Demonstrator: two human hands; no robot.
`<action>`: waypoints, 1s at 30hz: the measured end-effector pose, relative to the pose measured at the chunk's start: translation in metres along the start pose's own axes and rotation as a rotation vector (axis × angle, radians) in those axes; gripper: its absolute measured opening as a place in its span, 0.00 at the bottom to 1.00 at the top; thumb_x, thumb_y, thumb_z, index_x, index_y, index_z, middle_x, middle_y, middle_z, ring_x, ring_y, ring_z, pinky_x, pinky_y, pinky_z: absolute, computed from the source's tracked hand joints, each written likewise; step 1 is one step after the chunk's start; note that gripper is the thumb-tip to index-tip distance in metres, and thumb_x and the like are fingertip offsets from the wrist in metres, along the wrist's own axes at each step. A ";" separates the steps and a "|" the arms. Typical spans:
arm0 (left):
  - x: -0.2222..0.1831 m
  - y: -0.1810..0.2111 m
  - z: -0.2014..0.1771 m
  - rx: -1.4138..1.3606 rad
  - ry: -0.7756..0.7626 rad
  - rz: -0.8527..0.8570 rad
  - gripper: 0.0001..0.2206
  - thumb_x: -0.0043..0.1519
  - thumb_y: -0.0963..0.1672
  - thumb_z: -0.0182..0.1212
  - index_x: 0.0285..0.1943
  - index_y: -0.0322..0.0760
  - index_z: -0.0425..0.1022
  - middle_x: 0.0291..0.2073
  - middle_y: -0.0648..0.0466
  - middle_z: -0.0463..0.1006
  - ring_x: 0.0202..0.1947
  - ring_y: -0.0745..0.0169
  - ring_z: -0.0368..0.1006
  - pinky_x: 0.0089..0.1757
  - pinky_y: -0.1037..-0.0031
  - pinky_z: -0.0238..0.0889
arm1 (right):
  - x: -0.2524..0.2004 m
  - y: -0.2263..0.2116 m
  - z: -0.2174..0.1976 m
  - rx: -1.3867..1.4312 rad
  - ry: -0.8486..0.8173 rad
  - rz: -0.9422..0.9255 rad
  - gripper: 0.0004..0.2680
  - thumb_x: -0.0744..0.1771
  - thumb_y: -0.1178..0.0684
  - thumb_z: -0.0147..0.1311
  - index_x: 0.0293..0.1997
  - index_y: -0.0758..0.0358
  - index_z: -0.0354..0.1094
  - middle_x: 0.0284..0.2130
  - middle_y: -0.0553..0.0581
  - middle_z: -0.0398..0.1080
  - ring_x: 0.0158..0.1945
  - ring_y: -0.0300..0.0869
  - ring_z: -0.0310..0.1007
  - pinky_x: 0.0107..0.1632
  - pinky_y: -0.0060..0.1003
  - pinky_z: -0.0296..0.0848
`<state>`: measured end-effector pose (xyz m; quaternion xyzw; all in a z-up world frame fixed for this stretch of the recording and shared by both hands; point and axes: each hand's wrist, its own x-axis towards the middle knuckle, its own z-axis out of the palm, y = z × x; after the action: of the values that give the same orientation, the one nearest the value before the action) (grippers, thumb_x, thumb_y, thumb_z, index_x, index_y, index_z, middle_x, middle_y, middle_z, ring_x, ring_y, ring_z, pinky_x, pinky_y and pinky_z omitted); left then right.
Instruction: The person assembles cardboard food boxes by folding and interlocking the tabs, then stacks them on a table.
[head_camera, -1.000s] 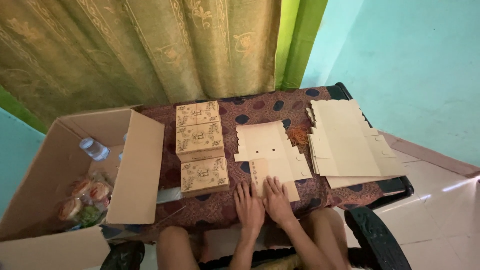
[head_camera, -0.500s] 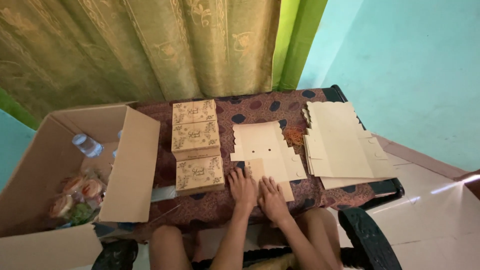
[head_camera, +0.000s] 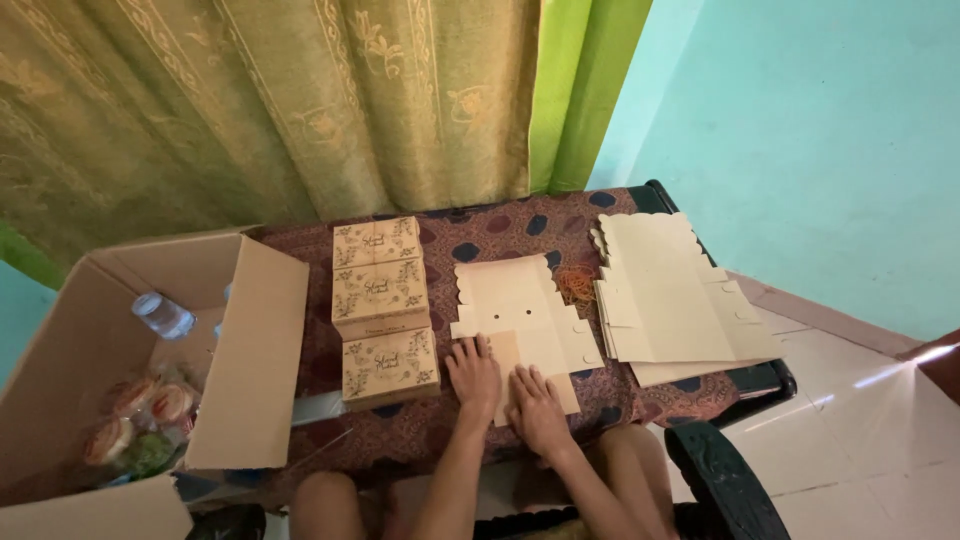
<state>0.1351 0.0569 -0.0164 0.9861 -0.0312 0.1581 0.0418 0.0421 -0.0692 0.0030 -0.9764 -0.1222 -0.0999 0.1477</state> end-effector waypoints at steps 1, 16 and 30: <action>-0.007 0.001 0.004 0.000 0.001 0.000 0.28 0.60 0.47 0.59 0.70 0.33 0.67 0.55 0.42 0.68 0.48 0.43 0.62 0.47 0.54 0.56 | -0.002 0.000 0.001 -0.001 0.001 -0.001 0.24 0.65 0.49 0.52 0.69 0.68 0.58 0.71 0.61 0.57 0.76 0.56 0.48 0.70 0.52 0.52; -0.050 0.064 -0.061 -0.343 0.224 0.120 0.26 0.58 0.44 0.59 0.62 0.19 0.64 0.62 0.32 0.65 0.65 0.29 0.59 0.66 0.45 0.48 | 0.009 0.071 -0.024 0.554 0.253 0.483 0.14 0.59 0.60 0.55 0.49 0.60 0.77 0.38 0.57 0.81 0.39 0.48 0.82 0.43 0.38 0.80; -0.055 0.066 -0.042 -0.339 0.183 0.155 0.22 0.60 0.47 0.61 0.65 0.44 0.74 0.65 0.42 0.66 0.71 0.39 0.55 0.68 0.40 0.40 | 0.013 0.070 -0.051 1.205 0.572 1.031 0.15 0.68 0.54 0.47 0.61 0.66 0.67 0.42 0.57 0.74 0.43 0.41 0.71 0.42 0.34 0.69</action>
<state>0.0650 -0.0018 0.0105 0.9412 -0.1291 0.2420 0.1974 0.0656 -0.1473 0.0349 -0.6015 0.3484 -0.1811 0.6957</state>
